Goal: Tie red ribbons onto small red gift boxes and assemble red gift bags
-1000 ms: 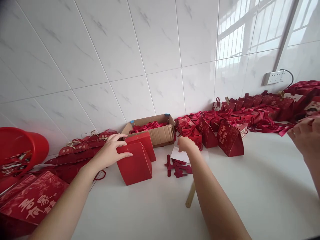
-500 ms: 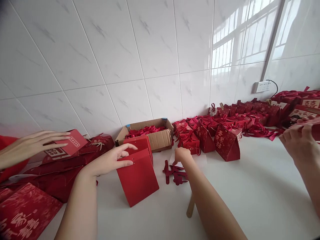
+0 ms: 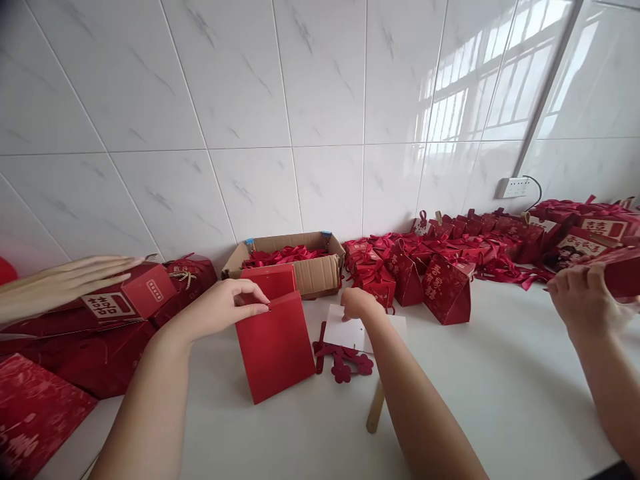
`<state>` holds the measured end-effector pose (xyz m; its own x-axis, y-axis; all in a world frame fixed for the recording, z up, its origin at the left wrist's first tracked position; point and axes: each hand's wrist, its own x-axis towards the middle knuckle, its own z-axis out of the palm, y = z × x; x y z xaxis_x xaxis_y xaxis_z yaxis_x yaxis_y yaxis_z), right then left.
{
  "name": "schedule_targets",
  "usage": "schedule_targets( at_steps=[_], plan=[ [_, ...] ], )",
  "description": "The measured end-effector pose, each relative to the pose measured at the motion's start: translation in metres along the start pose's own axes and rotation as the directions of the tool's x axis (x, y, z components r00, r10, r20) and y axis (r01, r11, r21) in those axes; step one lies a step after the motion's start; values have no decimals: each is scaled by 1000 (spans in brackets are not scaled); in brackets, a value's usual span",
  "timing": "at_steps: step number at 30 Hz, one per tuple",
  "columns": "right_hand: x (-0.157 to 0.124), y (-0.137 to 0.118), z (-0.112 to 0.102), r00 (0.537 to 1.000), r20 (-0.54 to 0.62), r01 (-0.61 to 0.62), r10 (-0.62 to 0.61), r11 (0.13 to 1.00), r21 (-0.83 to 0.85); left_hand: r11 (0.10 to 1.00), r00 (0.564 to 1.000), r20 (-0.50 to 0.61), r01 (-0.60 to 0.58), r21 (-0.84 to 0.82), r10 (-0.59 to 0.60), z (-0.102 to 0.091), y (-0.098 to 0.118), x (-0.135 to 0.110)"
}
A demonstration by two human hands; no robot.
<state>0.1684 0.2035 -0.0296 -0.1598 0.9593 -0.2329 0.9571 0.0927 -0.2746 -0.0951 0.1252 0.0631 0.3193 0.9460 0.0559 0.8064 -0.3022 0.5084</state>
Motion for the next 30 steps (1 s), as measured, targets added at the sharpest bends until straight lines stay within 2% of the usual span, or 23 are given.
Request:
schedule_targets(
  at_steps=[2,4,6,7,8,9,11,12,13,14,15,17,18,19,20,21,22,23,25,27,30],
  plan=[
    [-11,1,-12,993,-118,37,-32,998,45,999,999,-42,14,31,-13,1,-1,0],
    [-29,2,-28,963,-267,68,-42,994,89,1000,1000,-5,16,4,-16,1,-2,-2],
    [-52,0,-43,908,-416,102,-43,987,122,1000,999,46,12,-26,-11,1,0,-4],
    [-63,-2,-49,862,-505,141,-46,978,151,999,997,72,12,-33,-9,1,1,-5],
    [-74,-4,-53,790,-611,221,-56,955,199,999,995,96,10,-34,-7,1,2,-6],
    [-85,-8,-56,686,-724,358,-69,899,254,1000,994,111,6,-26,-3,2,3,-7],
    [-101,-17,-58,470,-875,667,-113,695,269,1000,994,113,-4,14,3,2,4,-8],
    [-107,-21,-57,389,-907,782,-160,578,233,999,995,99,-13,32,9,2,4,-9],
    [-111,-25,-56,348,-906,849,-242,490,196,999,996,86,-26,37,23,2,4,-9],
    [-113,-28,-54,346,-871,883,-349,435,177,999,996,78,-42,25,40,2,3,-9],
    [-114,-31,-53,383,-796,890,-469,418,183,998,996,77,-56,3,55,1,3,-8],
    [-112,-33,-50,537,-505,839,-676,491,235,997,994,79,-71,-31,73,1,1,-8],
    [-110,-33,-49,610,-320,792,-725,553,259,997,994,80,-65,-36,68,0,1,-8],
    [-108,-33,-49,657,-152,746,-738,608,273,998,995,82,-50,-33,52,0,0,-8],
    [-105,-32,-48,680,-28,709,-732,648,279,999,996,84,-32,-31,34,1,0,-8],
    [-101,-33,-46,688,37,687,-724,667,289,999,996,89,-18,-35,21,1,0,-8],
    [-98,-34,-45,694,38,676,-719,669,308,999,996,92,-8,-45,12,2,0,-8],
    [-94,-37,-42,705,-9,672,-709,664,327,998,995,95,-1,-56,7,2,0,-8],
    [-88,-44,-36,741,-158,662,-653,668,342,997,996,93,6,-71,1,3,0,-9],
    [-82,-52,-30,774,-259,633,-578,699,331,996,994,107,20,-83,-11,3,-1,-10],
    [-78,-60,-24,785,-279,618,-553,732,287,996,992,125,24,-86,-13,-2,-4,-13]
  ],
)
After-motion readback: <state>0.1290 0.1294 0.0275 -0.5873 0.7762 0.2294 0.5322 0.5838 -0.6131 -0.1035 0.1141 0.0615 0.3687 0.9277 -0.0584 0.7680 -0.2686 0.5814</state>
